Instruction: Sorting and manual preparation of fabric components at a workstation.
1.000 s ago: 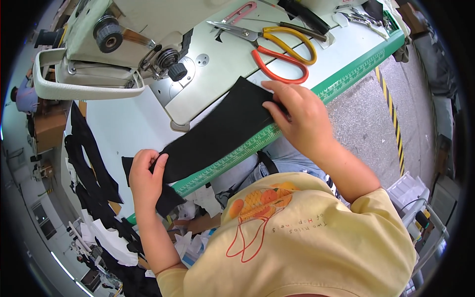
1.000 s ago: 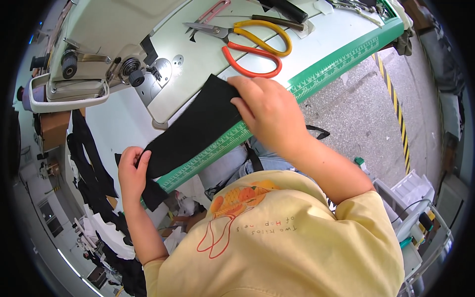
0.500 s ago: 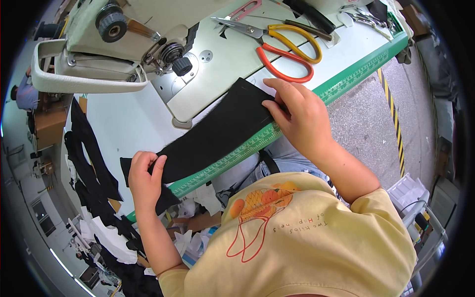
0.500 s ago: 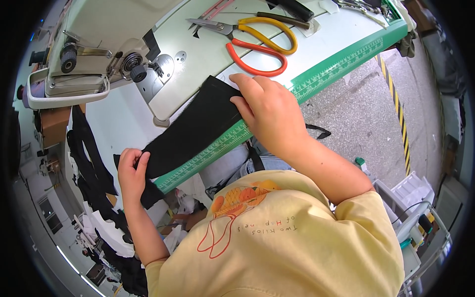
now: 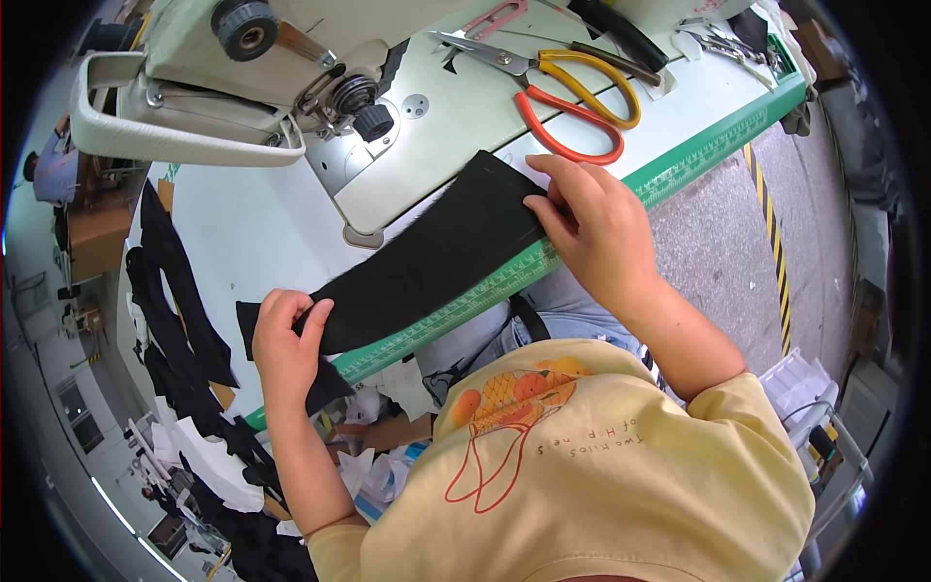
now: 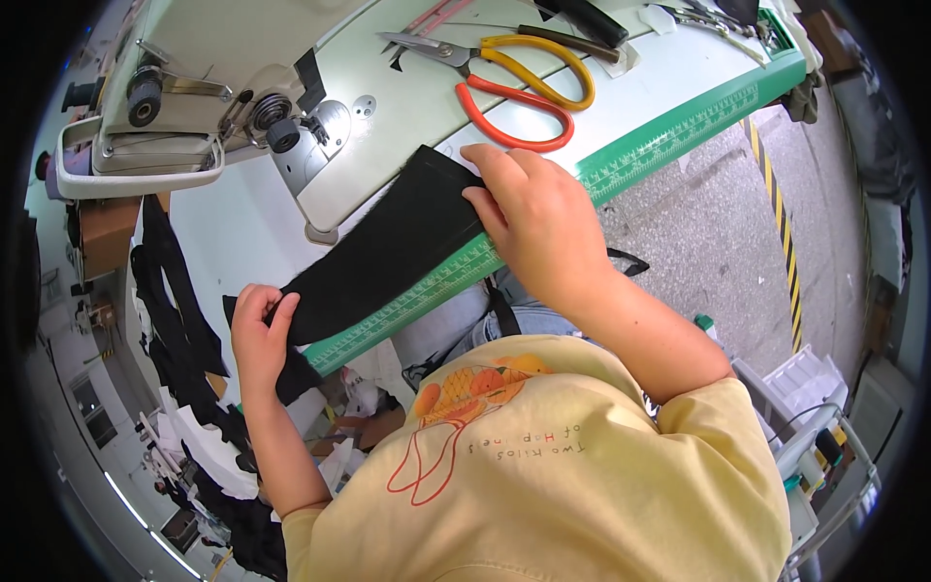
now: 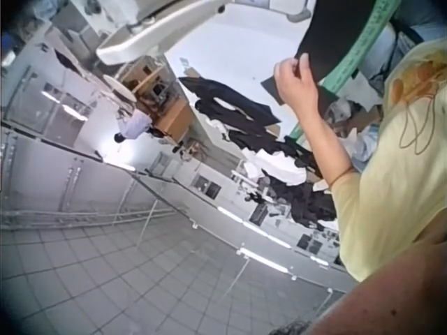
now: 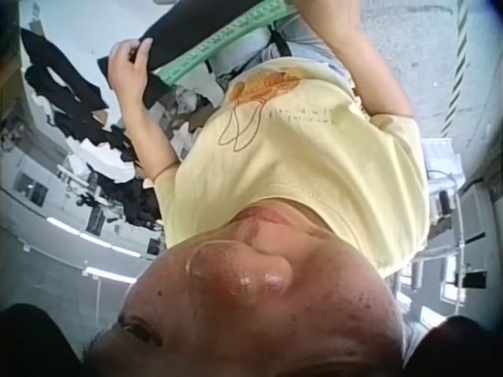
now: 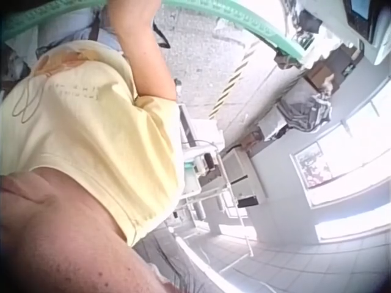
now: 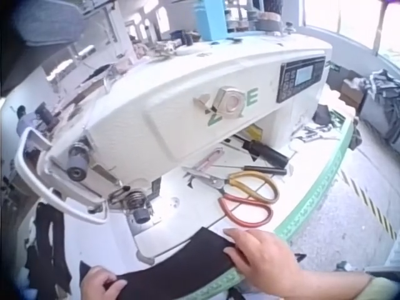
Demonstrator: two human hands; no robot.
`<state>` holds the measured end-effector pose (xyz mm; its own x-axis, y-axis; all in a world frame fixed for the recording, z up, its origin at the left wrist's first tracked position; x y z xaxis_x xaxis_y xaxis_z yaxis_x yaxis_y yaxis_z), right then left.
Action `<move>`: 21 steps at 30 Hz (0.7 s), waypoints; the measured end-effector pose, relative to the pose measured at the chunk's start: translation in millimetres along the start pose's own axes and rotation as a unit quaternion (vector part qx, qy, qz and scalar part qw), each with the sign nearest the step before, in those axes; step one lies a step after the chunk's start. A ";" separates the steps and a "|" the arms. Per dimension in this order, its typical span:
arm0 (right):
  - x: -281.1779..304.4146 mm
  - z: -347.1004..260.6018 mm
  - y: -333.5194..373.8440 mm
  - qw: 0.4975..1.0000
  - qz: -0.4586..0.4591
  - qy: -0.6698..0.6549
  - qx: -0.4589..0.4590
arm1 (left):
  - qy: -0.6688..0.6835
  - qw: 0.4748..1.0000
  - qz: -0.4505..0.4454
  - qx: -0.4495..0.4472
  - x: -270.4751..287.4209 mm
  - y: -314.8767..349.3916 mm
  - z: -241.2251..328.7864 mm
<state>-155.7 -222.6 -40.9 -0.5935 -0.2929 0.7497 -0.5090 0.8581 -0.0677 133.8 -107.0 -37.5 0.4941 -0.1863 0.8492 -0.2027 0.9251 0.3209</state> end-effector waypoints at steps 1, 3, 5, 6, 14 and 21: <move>-0.2 0.0 -0.3 1.000 0.000 0.000 0.001 | -0.002 1.000 0.003 0.000 0.3 0.2 1.0; -1.0 -0.4 -0.6 1.000 0.000 -0.001 0.000 | -0.003 1.000 0.010 0.006 0.9 0.6 -0.8; -3.2 0.7 -0.2 1.000 -0.020 0.003 -0.020 | -0.006 1.000 0.013 -0.014 0.0 -0.1 -1.7; -4.0 -0.9 -1.9 1.000 -0.025 -0.001 -0.012 | -0.006 1.000 0.015 -0.001 0.9 0.5 -0.6; -9.2 -32.9 -2.6 0.958 -0.058 0.180 0.216 | 0.019 1.000 0.003 0.003 1.1 7.8 -2.7; -11.7 -37.8 -4.0 0.944 -0.085 0.196 0.250 | 0.064 0.998 0.014 0.000 5.2 17.1 -15.9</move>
<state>-123.2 -206.6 -24.5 -0.2497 -0.1462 0.9572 -0.8657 0.4765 -0.1531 146.3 -86.9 -34.2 0.5926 -0.1167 0.7970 -0.2177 0.9295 0.2979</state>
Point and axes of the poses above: each hand's wrist, its own y-axis away from the middle knuckle, its own x-axis out of the back of the hand, z = x × y, the point moved 8 cm from there along -y, towards the middle knuckle, and after that the axes turned 13 degrees about -z, right-handed, at the moved point
